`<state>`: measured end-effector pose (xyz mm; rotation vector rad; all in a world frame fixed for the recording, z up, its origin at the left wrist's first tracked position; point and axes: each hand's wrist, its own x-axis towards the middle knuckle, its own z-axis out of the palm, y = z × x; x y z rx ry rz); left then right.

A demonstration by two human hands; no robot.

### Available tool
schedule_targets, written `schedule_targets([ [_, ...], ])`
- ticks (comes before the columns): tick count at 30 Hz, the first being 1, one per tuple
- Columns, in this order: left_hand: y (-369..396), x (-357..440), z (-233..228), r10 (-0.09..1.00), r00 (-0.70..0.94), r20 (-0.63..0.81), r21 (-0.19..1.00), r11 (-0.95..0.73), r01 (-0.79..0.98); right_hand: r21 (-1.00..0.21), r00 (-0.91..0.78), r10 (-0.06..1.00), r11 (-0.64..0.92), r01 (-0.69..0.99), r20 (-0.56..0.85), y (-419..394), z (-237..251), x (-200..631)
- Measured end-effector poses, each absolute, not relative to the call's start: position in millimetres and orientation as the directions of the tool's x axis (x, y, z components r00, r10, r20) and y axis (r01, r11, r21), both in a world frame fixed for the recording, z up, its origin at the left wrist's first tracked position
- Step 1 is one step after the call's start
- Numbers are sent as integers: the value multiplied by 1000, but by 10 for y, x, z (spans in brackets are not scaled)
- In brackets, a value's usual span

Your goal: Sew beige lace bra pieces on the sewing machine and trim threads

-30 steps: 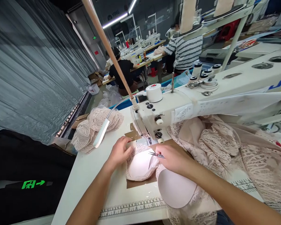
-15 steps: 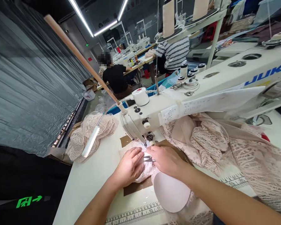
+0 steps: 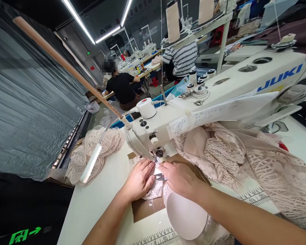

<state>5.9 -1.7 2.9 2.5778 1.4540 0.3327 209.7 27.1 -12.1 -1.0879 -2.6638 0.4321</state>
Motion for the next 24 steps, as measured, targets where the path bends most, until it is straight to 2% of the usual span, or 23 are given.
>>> schedule_targets([
  [13,33,24,40,839,532,112,238,-543,805,-348,-680,722,675,651,128,260,-193,2068],
  [19,-14,36,25,844,512,156,166,-534,829,-366,-721,678,713,598,142,257,-140,2120],
  [24,-75,62,2,805,561,191,176,-590,788,-390,-735,662,721,572,146,264,-135,2137],
])
